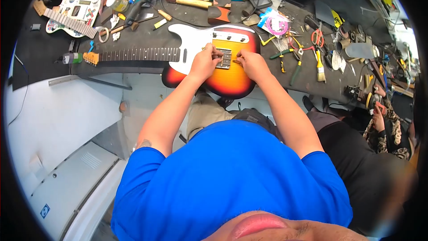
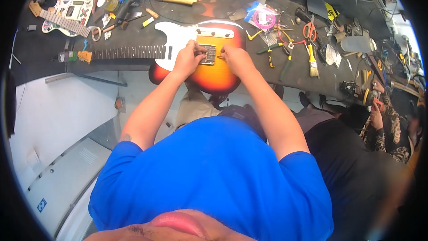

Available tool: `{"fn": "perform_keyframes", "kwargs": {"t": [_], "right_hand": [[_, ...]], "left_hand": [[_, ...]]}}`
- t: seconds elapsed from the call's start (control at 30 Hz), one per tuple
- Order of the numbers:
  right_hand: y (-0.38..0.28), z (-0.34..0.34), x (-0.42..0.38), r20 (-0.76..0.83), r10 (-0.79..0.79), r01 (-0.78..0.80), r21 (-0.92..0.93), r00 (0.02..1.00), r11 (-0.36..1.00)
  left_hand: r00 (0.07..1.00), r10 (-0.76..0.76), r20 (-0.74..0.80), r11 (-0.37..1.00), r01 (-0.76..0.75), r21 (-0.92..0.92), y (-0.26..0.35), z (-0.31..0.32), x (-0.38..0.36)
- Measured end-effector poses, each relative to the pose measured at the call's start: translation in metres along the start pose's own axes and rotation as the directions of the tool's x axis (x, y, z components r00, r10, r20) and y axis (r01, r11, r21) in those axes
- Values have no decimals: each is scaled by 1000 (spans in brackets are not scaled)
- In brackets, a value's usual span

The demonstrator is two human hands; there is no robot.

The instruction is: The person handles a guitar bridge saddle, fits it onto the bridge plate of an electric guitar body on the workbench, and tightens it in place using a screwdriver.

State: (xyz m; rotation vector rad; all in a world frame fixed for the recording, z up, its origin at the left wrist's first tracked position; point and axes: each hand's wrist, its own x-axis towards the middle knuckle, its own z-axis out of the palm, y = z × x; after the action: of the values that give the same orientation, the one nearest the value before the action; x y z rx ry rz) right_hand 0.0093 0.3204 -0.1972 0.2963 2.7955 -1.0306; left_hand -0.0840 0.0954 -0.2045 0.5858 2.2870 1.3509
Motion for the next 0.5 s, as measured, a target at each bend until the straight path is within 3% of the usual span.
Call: {"fn": "perform_keyframes", "kwargs": {"t": [0.03,0.13,0.2,0.27,0.37,0.5], "right_hand": [[3,-2,-3,11,17,-17,-5,1000,1000],[37,-11,-26,-314,5,26,96,949,995],[70,-22,-44,-414,141,-92,136,899,986],[113,-24,-58,-542,105,-96,45,834,994],[130,-37,-68,-502,149,-178,-10,852,984],[129,-37,-63,-445,117,-187,-116,888,976]], "left_hand": [[1000,-6,6,1000,6,7,1,0,0],[999,-42,22,999,42,0,10,-2,-2],[999,-42,2,999,42,-27,12,-6,-3],[999,-23,-32,998,21,-67,2,-7,-10],[992,-6,-124,1000,3,-18,-2,-22,-31],[989,-15,-148,982,43,184,-2,-68,-62]]}}
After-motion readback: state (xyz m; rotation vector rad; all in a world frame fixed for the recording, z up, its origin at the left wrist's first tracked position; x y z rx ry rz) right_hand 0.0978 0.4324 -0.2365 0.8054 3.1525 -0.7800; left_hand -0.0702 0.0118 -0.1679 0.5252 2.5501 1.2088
